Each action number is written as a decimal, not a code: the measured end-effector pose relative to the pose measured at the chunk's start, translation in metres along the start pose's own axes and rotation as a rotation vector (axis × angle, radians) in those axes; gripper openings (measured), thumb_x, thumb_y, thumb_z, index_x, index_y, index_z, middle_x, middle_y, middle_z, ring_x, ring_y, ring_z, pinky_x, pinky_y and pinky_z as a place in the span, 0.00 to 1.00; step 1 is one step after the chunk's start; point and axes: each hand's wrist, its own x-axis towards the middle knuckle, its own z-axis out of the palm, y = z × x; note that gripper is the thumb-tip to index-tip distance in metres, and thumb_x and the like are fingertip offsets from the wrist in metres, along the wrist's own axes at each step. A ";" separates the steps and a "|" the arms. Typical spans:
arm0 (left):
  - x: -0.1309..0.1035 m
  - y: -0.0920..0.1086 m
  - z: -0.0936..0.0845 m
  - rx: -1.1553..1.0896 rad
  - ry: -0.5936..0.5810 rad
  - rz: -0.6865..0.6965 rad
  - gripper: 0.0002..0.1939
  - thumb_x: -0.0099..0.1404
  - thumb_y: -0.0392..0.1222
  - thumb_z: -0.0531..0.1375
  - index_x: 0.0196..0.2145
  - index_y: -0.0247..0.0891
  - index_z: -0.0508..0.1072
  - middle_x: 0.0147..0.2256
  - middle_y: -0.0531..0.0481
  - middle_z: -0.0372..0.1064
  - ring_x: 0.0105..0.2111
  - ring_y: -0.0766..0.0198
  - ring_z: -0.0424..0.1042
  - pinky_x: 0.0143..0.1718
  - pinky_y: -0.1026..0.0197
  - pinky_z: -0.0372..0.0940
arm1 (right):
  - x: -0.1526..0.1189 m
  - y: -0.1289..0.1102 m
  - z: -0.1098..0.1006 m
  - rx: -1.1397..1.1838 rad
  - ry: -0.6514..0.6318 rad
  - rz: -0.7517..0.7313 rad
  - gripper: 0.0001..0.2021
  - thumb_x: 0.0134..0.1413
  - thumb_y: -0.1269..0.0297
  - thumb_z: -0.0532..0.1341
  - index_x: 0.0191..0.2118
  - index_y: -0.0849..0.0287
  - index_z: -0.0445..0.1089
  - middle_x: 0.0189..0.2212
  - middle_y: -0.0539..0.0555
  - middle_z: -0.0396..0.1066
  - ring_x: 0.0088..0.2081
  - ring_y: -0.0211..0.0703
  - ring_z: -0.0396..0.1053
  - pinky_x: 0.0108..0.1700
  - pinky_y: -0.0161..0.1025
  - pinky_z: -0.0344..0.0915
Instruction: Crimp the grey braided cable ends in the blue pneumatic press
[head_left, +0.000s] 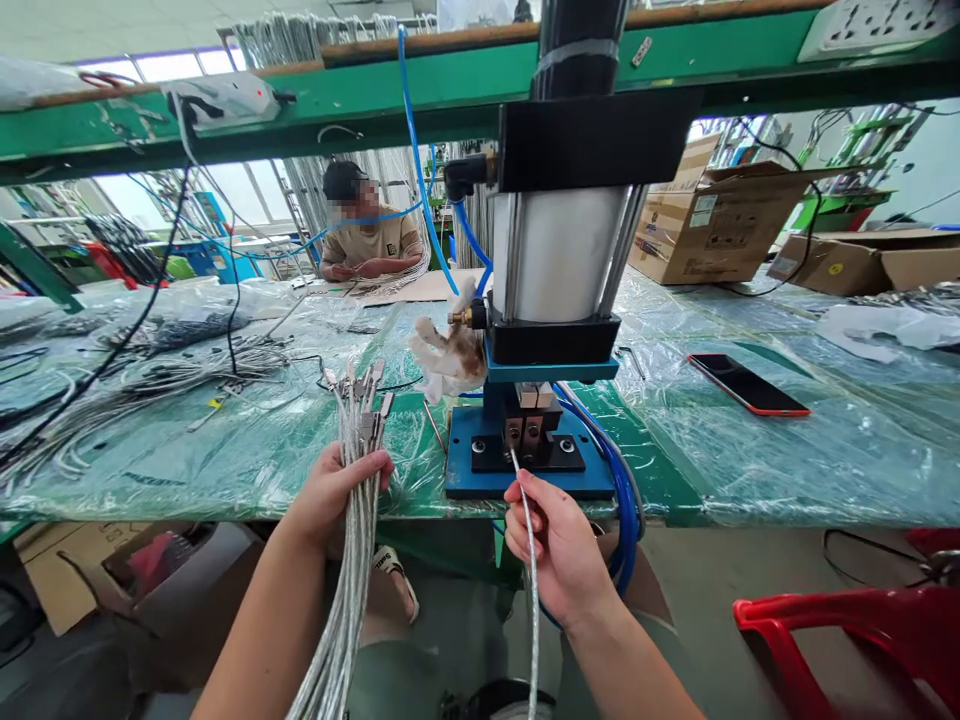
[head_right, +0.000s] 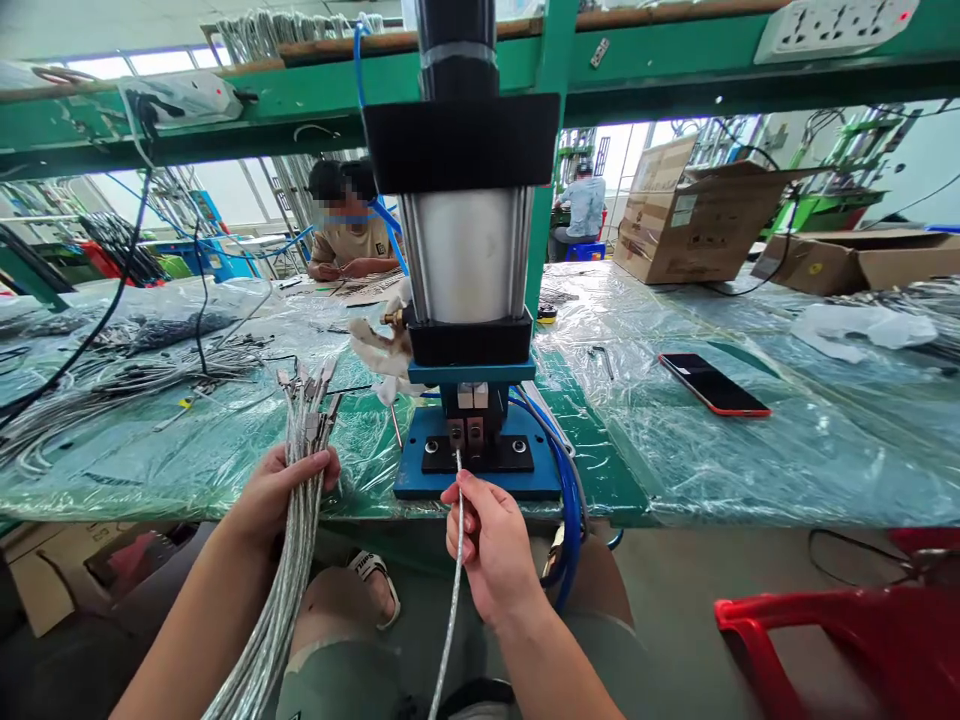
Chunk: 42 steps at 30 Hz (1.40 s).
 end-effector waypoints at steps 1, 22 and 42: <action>0.000 0.000 0.000 -0.012 0.004 -0.007 0.13 0.56 0.48 0.67 0.26 0.35 0.76 0.22 0.49 0.71 0.23 0.65 0.67 0.25 0.64 0.59 | 0.000 0.000 0.000 0.003 0.002 -0.002 0.15 0.49 0.57 0.69 0.24 0.65 0.72 0.13 0.41 0.50 0.13 0.24 0.48 0.16 0.28 0.41; 0.000 0.005 0.004 0.004 -0.016 0.026 0.13 0.55 0.49 0.67 0.23 0.37 0.76 0.19 0.47 0.70 0.20 0.61 0.67 0.21 0.62 0.60 | -0.002 0.003 -0.009 -0.090 -0.024 -0.026 0.15 0.53 0.55 0.67 0.25 0.64 0.72 0.13 0.41 0.51 0.14 0.25 0.46 0.17 0.29 0.42; 0.000 0.000 0.006 -0.059 -0.002 0.047 0.12 0.55 0.48 0.68 0.23 0.37 0.76 0.21 0.48 0.71 0.21 0.63 0.67 0.24 0.63 0.60 | -0.047 0.055 -0.066 -1.831 -0.493 0.138 0.13 0.52 0.61 0.62 0.21 0.59 0.75 0.18 0.57 0.71 0.23 0.44 0.66 0.26 0.38 0.48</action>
